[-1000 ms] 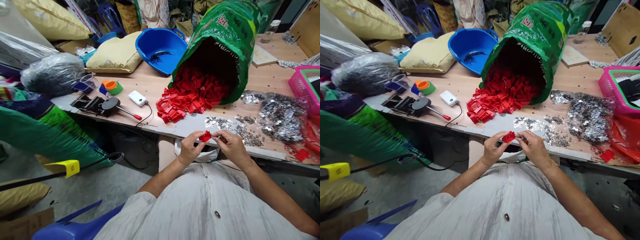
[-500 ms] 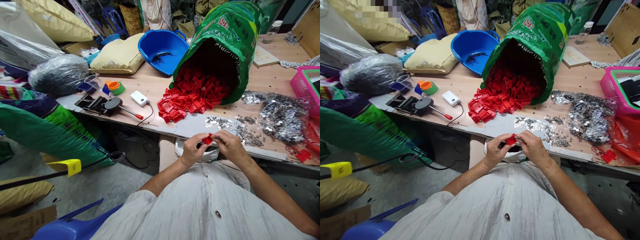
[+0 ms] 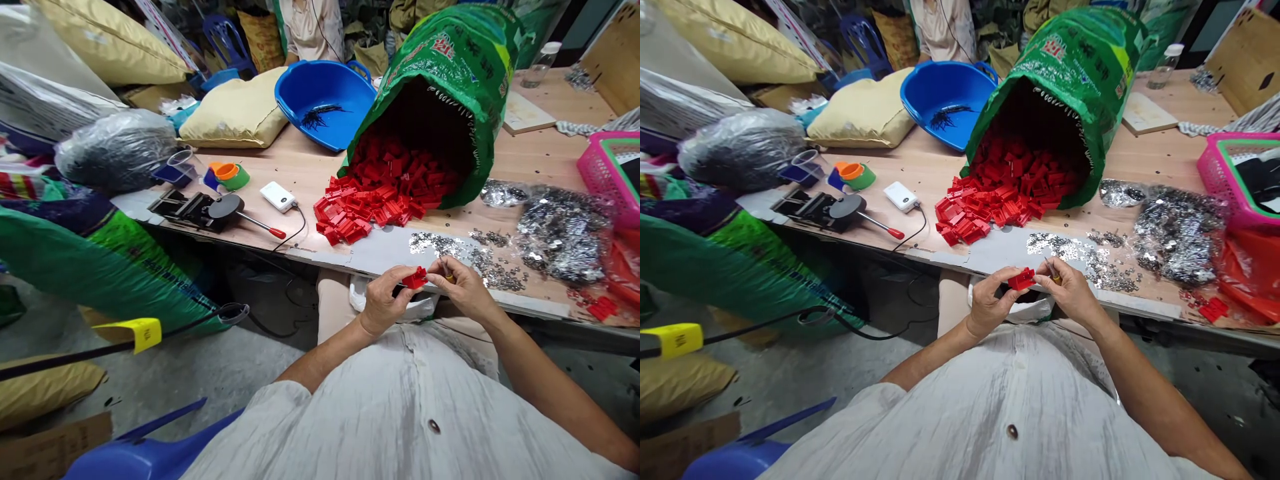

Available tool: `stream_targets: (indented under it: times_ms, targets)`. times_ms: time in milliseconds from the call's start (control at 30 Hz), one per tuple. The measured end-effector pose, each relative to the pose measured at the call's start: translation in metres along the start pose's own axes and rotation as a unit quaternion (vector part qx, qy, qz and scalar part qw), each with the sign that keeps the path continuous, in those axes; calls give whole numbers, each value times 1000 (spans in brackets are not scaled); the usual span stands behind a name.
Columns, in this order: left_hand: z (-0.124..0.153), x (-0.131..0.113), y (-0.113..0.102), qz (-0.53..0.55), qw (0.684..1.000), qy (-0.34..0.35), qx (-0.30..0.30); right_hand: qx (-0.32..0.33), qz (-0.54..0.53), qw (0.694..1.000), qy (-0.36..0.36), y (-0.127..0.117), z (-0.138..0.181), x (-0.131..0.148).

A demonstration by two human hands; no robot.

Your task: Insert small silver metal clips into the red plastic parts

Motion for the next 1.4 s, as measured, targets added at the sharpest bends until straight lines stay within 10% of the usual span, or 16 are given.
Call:
stream_targets:
  times_ms: [533, 1133, 1267, 1400]
  targets:
    - [16, 9, 21, 23, 997, -29, 66, 45, -131, 985, 100, 16, 8, -29]
    - [40, 46, 39, 317, 918, -196, 135, 150, -391, 869, 263, 54, 40, -57]
    - [44, 68, 47, 403, 857, -306, 93, 141, -231, 942, 197, 36, 20, -49]
    - [43, 83, 47, 448, 819, -357, 42, -33, 181, 983, 23, -27, -21, -21]
Point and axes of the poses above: each hand's wrist, its own z-axis away from the middle knuckle, its own y-axis out of the palm, x = y × z, the point moved 9 cm from there along -z, towards the middle knuckle, and after that the axes turned 14 degrees about -z, right-handed, at the moved point
